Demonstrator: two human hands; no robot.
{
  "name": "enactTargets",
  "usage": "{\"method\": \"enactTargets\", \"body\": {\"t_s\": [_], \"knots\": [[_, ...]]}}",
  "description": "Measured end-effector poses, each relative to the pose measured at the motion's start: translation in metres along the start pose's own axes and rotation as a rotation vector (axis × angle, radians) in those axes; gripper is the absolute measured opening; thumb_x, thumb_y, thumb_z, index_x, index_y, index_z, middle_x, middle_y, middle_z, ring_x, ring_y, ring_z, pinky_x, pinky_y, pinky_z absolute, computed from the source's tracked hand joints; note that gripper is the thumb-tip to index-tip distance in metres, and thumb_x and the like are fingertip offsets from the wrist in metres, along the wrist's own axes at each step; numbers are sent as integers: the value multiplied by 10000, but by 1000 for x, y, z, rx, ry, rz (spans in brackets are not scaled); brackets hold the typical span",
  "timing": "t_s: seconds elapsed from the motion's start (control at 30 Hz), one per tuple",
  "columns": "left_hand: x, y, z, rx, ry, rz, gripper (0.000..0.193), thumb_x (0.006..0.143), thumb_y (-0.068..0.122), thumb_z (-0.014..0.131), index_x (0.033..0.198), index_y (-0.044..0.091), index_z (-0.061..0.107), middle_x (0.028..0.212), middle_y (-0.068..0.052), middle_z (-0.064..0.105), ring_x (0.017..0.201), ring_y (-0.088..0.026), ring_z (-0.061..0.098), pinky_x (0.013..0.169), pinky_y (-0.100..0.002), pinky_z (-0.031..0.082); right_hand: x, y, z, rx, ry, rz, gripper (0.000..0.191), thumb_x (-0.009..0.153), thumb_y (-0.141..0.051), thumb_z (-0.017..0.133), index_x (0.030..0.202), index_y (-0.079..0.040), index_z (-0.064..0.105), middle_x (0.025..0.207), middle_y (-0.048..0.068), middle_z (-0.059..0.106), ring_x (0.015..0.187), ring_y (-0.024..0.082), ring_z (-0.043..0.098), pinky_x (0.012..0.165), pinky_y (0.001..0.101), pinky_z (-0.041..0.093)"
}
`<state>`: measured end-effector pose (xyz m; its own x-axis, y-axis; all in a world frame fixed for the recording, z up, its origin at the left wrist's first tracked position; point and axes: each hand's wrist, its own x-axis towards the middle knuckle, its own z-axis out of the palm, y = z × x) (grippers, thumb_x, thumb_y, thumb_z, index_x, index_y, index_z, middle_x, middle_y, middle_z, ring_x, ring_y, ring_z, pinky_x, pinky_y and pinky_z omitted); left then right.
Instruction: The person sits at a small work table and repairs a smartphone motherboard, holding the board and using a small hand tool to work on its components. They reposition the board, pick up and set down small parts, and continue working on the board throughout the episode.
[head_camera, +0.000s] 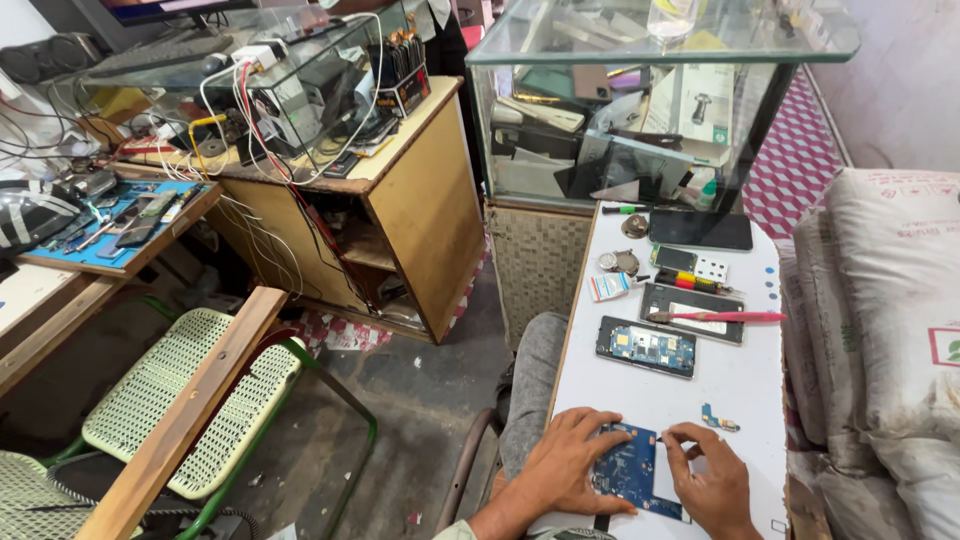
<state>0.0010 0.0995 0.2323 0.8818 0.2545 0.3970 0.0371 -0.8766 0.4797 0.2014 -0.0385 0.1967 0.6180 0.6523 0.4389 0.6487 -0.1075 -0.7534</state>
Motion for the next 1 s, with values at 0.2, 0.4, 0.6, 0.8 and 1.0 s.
{"method": "enactTargets", "body": {"t_s": [0.2,0.4,0.6,0.8,1.0], "knots": [[0,0,0,1,9,-8,814,745,640,830,1365,129,693,1558,-101,532,1447,-357,439,1226,-497,342,0,-2,2,-81,-30,-32,180,825,-142,768,988,-88,712,869,76,753,678,199,711,620,332,574],[-2,-1,3,-13,14,-5,816,744,655,829,1361,136,702,1574,-109,523,1452,-364,436,1231,-506,332,-1,-4,4,-169,-43,-13,179,816,-171,785,971,-112,716,839,67,752,676,205,712,639,344,572],[-4,-6,6,-36,1,-14,826,752,673,816,1367,133,702,1577,-121,521,1460,-374,431,1233,-519,317,-6,4,6,-108,22,-61,176,820,-159,774,974,-109,706,863,73,759,678,194,710,630,331,570],[-4,-11,7,-30,1,-4,838,759,683,806,1379,130,698,1574,-131,520,1466,-378,427,1238,-520,316,-5,7,10,-87,47,-97,171,838,-138,767,980,-94,683,869,81,758,687,183,717,622,312,569],[-4,-11,7,-21,-1,-6,834,761,686,797,1373,130,689,1571,-133,515,1468,-378,424,1235,-522,309,-4,2,7,-64,33,-124,166,846,-127,752,989,-78,683,894,80,755,713,186,718,631,315,569]]}}
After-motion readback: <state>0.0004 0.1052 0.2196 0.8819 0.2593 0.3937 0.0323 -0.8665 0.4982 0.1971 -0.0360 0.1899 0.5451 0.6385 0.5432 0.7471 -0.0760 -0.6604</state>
